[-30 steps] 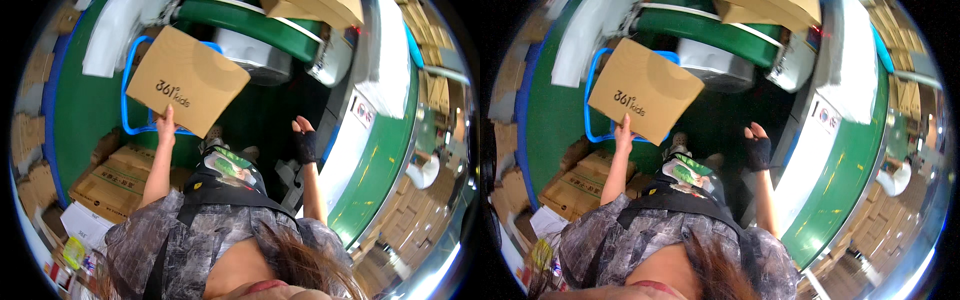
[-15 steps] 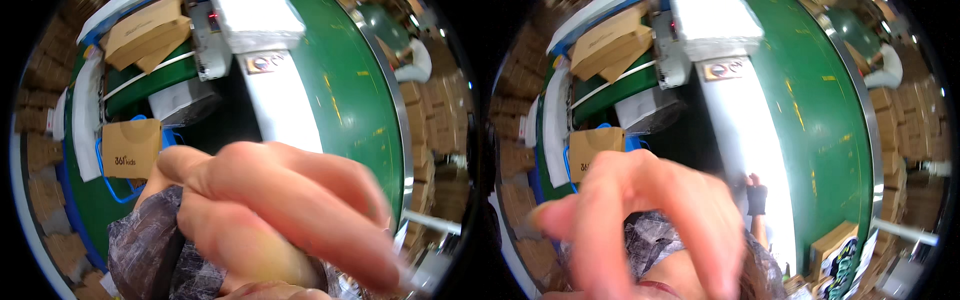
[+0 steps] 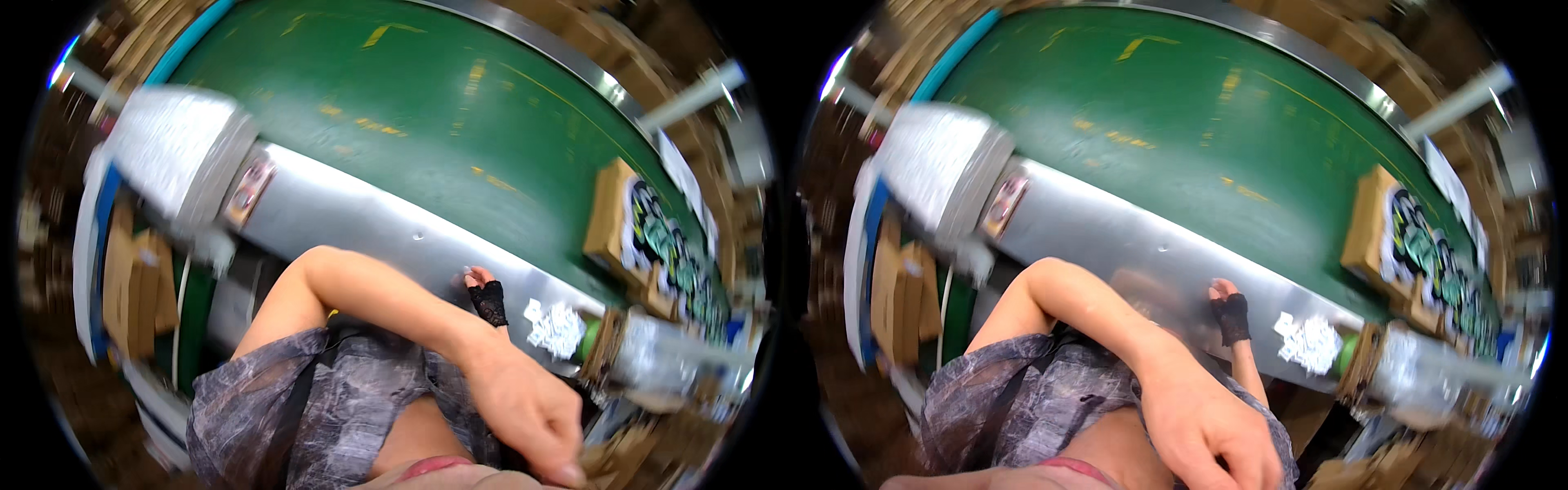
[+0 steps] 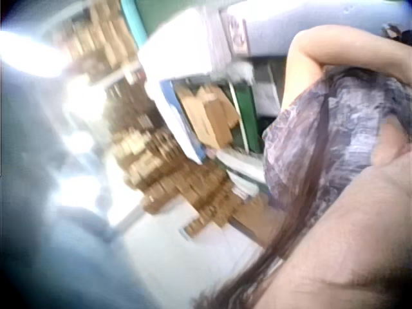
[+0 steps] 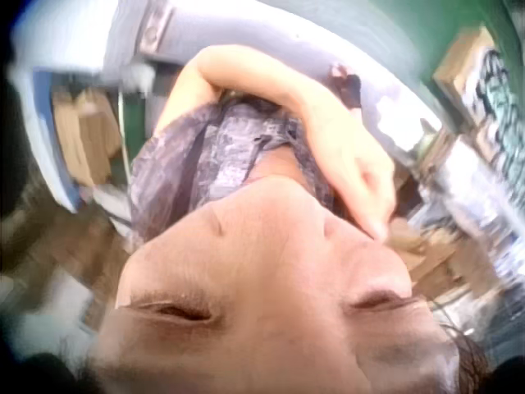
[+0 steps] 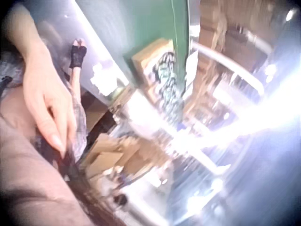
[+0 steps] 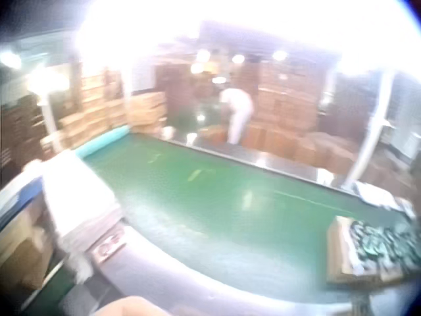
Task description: The person repeatedly picks up pairs of sneakers from a conveyor belt, places them into cardboard shoe boxes with tissue paper, closes the boxes, and moves them down the line. The process is repeated for multiple pairs.
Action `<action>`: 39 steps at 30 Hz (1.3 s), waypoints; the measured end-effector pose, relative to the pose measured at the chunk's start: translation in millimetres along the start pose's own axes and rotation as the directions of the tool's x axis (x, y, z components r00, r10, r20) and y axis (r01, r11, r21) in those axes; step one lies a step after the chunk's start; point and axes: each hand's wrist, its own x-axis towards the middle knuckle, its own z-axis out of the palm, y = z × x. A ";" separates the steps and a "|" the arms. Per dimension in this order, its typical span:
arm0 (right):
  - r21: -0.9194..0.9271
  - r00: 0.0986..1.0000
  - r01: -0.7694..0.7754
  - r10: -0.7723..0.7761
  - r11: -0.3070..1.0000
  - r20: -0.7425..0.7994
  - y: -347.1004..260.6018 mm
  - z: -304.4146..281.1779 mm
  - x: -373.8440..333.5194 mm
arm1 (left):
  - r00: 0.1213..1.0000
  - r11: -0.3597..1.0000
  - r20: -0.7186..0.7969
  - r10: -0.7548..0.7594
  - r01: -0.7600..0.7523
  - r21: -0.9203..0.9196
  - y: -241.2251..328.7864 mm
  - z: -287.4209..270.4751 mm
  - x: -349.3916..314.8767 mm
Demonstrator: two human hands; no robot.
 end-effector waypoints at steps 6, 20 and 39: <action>0.032 0.899 0.060 -0.040 0.998 -0.437 21.8 -114.6 19.2 | 0.735 0.831 -0.430 -0.524 0.552 -0.067 -28.0 -66.5 -53.7; 0.838 0.574 0.120 0.652 0.533 -0.496 46.8 -226.4 152.6 | -0.379 0.978 -0.908 -0.177 0.034 -0.205 -90.7 -29.7 -238.5; -0.889 0.872 -0.031 -0.423 0.457 -0.247 -160.6 -131.8 101.6 | -0.200 0.959 -0.965 -0.171 0.189 -0.209 -91.0 -38.3 -237.8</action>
